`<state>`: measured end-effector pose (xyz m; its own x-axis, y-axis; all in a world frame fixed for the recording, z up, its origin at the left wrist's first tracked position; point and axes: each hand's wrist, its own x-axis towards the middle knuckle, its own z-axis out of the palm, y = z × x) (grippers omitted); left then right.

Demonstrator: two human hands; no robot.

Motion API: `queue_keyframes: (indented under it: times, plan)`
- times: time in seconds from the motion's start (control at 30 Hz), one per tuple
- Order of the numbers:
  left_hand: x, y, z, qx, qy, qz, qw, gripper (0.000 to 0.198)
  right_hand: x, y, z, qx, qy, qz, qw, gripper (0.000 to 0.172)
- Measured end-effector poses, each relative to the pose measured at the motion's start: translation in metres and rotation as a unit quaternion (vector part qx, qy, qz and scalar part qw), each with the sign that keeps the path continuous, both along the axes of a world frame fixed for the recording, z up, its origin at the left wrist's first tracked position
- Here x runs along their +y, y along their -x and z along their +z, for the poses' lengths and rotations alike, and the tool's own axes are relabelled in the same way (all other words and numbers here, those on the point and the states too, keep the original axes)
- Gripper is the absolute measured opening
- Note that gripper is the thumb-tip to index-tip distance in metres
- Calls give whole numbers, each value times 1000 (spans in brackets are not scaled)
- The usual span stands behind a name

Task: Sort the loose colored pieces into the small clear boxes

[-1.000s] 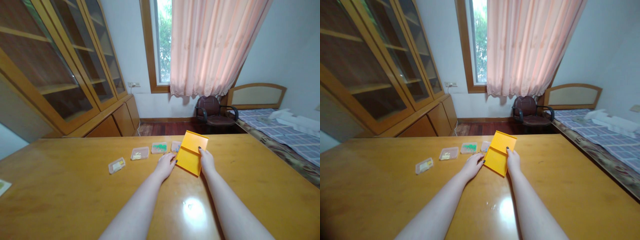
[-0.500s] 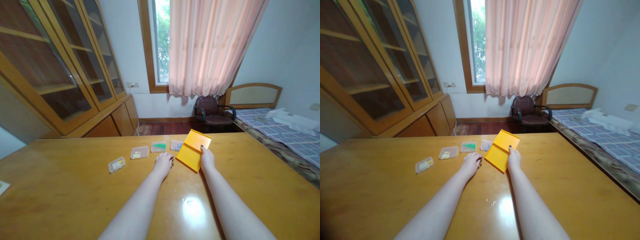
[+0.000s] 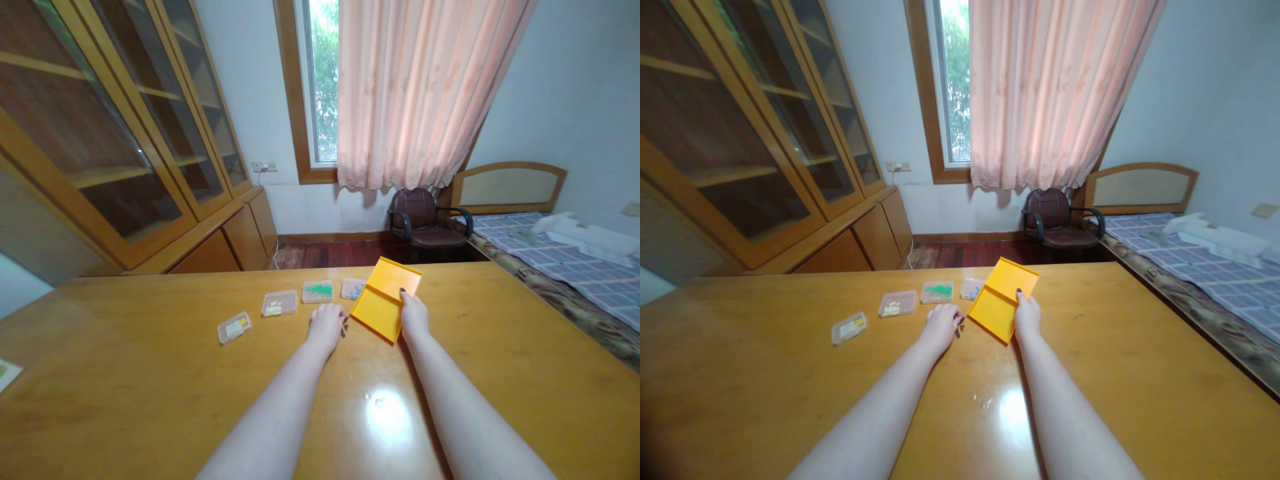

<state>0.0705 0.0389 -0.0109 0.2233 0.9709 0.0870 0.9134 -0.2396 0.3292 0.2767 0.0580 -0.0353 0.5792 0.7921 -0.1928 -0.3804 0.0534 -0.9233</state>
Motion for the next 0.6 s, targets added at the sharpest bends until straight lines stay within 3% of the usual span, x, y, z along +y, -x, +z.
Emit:
queue_keyframes:
  times: [0.47, 0.6]
  plan:
    - [5, 0, -5, -1, 25, 20, 999, 12, -4, 5, 8, 0, 5, -8, 1000, 21]
    - [7, 1, -6, -42, -22, 38, 998, 10, -4, 4, 9, -7, 14, -5, 1000, 22]
